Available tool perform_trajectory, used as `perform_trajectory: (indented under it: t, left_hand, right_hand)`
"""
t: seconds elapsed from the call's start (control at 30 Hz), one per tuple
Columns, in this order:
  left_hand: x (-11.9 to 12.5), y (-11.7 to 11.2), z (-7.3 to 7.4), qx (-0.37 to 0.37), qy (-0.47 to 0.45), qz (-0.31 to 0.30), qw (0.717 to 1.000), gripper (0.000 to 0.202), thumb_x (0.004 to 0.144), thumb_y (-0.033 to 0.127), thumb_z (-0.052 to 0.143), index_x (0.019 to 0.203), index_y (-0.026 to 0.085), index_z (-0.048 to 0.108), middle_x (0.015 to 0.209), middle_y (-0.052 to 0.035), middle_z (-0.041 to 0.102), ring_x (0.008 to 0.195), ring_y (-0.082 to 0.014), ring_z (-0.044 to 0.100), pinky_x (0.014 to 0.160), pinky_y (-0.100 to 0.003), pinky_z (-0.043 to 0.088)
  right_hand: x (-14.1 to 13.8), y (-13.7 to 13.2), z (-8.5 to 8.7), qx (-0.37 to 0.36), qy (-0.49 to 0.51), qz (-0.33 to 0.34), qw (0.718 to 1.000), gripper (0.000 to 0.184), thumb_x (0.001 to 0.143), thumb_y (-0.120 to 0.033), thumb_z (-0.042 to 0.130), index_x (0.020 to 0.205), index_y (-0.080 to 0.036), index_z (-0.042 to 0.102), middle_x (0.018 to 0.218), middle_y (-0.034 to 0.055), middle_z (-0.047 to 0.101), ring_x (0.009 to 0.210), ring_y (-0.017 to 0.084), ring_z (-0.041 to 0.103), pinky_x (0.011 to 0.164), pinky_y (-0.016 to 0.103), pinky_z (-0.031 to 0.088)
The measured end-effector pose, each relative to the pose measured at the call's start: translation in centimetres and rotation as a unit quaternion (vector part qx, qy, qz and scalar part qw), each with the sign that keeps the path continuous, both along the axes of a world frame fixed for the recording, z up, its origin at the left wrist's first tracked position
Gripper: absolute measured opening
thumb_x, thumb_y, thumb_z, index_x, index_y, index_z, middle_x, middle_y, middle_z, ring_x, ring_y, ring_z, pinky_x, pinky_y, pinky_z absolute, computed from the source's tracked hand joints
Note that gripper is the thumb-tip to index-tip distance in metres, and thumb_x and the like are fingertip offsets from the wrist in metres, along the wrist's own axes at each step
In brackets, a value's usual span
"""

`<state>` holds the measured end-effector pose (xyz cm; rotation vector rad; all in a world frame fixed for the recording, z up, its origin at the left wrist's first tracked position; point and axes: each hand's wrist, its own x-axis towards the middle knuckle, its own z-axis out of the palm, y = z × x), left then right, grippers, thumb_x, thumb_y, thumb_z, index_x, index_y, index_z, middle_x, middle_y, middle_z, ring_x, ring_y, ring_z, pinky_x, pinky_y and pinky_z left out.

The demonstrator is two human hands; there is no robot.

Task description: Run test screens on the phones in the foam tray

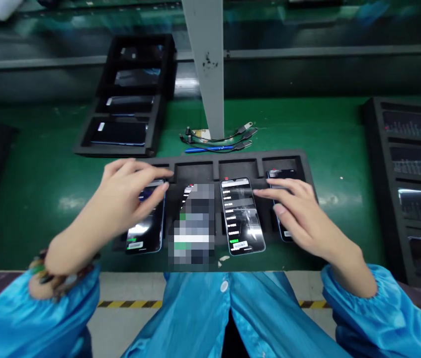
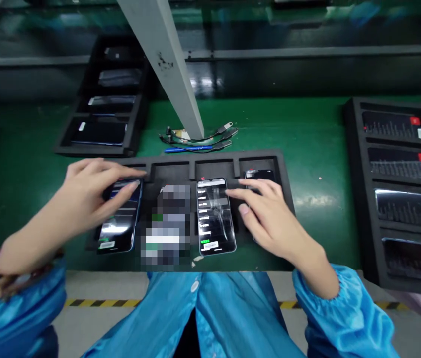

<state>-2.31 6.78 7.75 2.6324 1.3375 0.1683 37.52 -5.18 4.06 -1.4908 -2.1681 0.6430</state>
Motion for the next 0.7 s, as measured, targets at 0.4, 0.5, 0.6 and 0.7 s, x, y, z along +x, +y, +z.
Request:
perform_trajectory:
  t: [0.4, 0.5, 0.6, 0.7]
  left_hand:
    - [4.3, 14.8, -3.0, 0.043, 0.145, -0.115, 0.982, 0.040, 0.109, 0.046, 0.051, 0.114, 0.020, 0.080, 0.116, -0.0169, 0.074, 0.116, -0.0345, 0.065, 0.106, -0.051, 0.055]
    - [4.6, 12.6, 0.6, 0.005, 0.111, -0.106, 0.988, 0.056, 0.116, 0.054, 0.035, 0.127, 0.014, 0.074, 0.117, -0.0104, 0.074, 0.107, -0.0255, 0.067, 0.102, -0.043, 0.058]
    - [7.1, 8.0, 5.2, 0.058, 0.026, -0.068, 0.996, 0.065, 0.117, 0.059, 0.030, 0.132, 0.011, 0.070, 0.121, -0.0050, 0.075, 0.111, -0.0210, 0.071, 0.104, -0.038, 0.057]
    - [11.3, 3.1, 8.9, 0.109, -0.064, -0.096, 0.987, 0.055, 0.115, 0.061, 0.041, 0.127, 0.019, 0.076, 0.121, -0.0028, 0.079, 0.114, -0.0222, 0.076, 0.103, -0.037, 0.059]
  right_hand:
    - [6.1, -1.6, 0.6, 0.060, 0.014, -0.156, 0.986, 0.032, 0.117, -0.039, 0.053, 0.143, -0.033, 0.072, 0.141, 0.0086, 0.079, 0.138, 0.036, 0.069, 0.117, 0.065, 0.051]
    - [5.1, -1.3, 1.7, 0.117, 0.017, -0.160, 0.980, 0.029, 0.115, -0.034, 0.059, 0.140, -0.033, 0.073, 0.134, 0.0095, 0.081, 0.132, 0.036, 0.072, 0.113, 0.064, 0.057]
    - [2.2, 0.5, 4.3, 0.220, 0.000, -0.124, 0.968, 0.038, 0.113, -0.029, 0.063, 0.150, -0.035, 0.067, 0.145, 0.0079, 0.078, 0.142, 0.037, 0.069, 0.121, 0.065, 0.056]
    - [-0.8, 2.6, 8.0, 0.287, -0.052, -0.071, 0.954, 0.052, 0.113, -0.032, 0.064, 0.164, -0.033, 0.054, 0.169, 0.0058, 0.063, 0.162, 0.038, 0.053, 0.135, 0.066, 0.046]
